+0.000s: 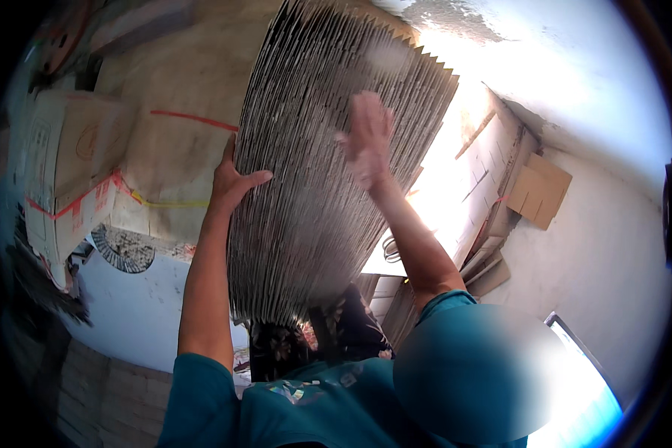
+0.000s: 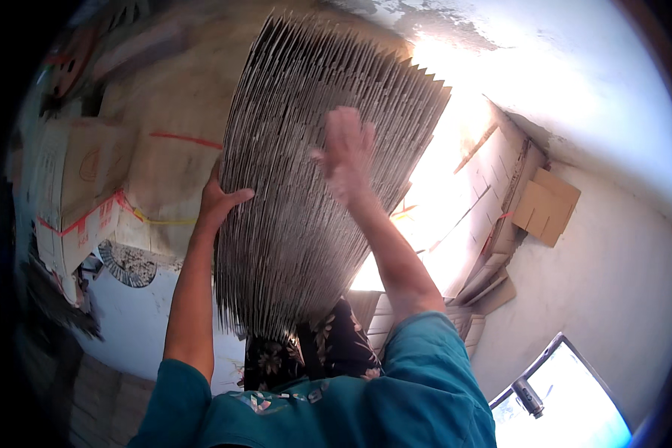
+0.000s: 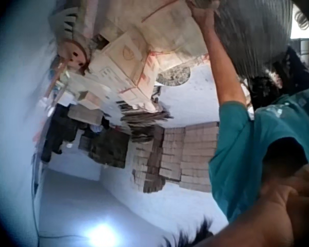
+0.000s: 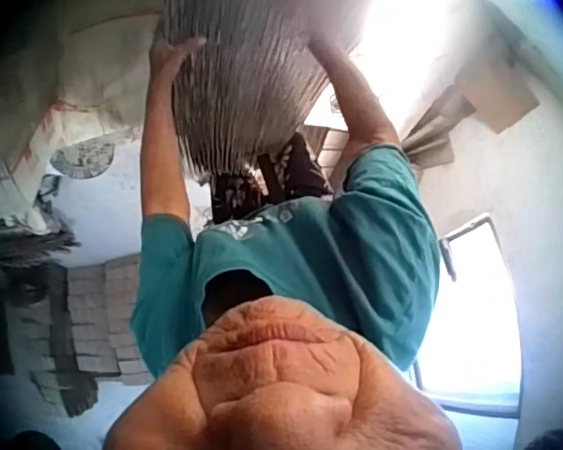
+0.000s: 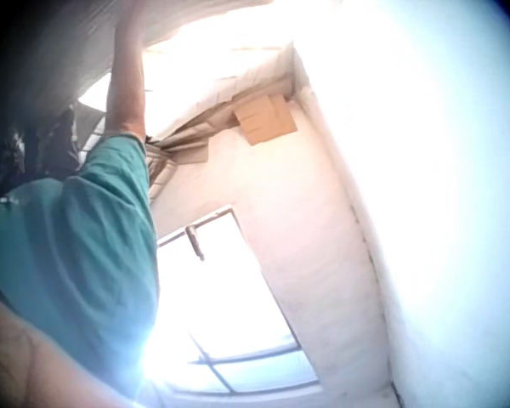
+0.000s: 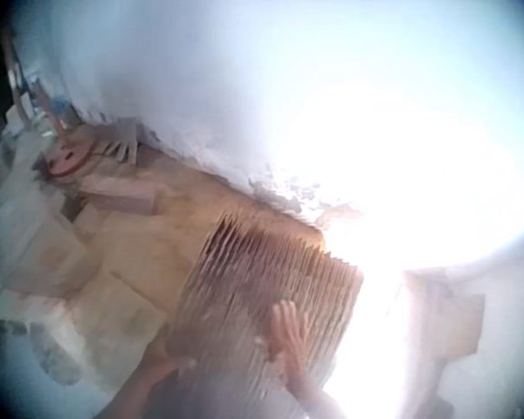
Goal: The person aligns a stack of flat cardboard sheets on a table, then ties the bundle with red and yellow plastic straps. The person places the tied bundle on the floor and walks to collect more straps.
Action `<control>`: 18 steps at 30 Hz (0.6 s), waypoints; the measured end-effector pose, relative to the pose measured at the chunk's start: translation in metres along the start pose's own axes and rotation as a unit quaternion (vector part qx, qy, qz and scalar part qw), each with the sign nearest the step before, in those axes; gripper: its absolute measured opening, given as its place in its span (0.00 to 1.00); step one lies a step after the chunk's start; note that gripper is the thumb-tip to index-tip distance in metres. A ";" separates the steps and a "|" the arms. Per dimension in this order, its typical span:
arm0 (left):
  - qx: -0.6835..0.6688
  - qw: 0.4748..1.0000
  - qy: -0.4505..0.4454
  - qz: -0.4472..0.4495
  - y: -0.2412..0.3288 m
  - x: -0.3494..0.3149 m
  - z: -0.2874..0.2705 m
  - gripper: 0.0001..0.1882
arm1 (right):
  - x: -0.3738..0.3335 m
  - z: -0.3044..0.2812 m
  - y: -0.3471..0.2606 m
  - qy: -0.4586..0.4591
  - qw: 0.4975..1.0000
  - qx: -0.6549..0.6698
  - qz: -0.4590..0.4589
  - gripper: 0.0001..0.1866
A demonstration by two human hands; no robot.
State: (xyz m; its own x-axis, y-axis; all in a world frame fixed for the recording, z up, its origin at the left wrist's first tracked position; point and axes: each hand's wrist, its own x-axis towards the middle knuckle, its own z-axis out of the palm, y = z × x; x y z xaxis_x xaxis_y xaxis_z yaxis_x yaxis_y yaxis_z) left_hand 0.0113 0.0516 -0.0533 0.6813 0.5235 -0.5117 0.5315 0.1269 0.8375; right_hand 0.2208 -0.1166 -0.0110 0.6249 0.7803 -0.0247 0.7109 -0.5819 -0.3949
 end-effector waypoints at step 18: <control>-0.063 0.997 -0.029 0.020 -0.003 0.006 0.002 0.44 | 0.056 -0.027 0.200 0.185 0.895 0.040 0.403 0.27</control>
State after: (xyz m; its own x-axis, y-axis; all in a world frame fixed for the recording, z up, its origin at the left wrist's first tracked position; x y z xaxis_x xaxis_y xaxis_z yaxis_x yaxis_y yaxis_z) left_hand 0.0148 0.0526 -0.0588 0.7309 0.4804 -0.4848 0.4382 0.2141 0.8730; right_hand 0.4070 -0.1959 -0.0665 0.9992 -0.0242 -0.0316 -0.0358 -0.8924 -0.4498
